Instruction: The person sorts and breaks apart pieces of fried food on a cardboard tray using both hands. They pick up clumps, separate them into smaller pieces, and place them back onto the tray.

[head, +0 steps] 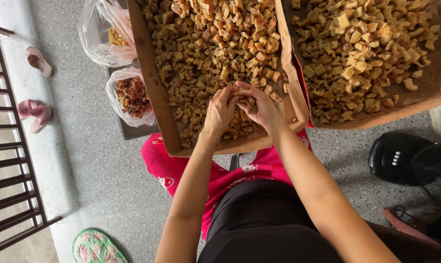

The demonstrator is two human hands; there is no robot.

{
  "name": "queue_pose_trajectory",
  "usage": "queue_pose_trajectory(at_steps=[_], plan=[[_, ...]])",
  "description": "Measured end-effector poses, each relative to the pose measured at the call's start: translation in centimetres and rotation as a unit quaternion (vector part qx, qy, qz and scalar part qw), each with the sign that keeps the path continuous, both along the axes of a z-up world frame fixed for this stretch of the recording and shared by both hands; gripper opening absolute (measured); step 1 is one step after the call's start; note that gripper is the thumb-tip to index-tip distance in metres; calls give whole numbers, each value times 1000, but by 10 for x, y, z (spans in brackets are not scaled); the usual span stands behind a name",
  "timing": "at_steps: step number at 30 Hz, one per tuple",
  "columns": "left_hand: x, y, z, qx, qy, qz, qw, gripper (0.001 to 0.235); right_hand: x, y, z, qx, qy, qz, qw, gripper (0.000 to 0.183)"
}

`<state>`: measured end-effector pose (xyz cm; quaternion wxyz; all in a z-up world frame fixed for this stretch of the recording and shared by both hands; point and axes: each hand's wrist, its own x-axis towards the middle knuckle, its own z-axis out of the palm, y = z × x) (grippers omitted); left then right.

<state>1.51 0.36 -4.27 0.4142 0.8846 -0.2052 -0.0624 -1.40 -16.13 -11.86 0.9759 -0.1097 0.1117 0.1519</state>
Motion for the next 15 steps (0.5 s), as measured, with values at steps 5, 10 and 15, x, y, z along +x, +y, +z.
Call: queue_pose_trajectory(at_steps=[5, 10, 15], plan=[[-9, -6, 7, -100, 82, 92, 987, 26, 1, 2, 9, -115, 65, -20, 991, 32], [-2, -10, 32, -97, 101, -9, 990, 29, -1, 5, 28, -52, 130, -32, 990, 40], [34, -29, 28, -92, 17, -33, 995, 29, -2, 4, 21, -25, 128, -66, 989, 39]])
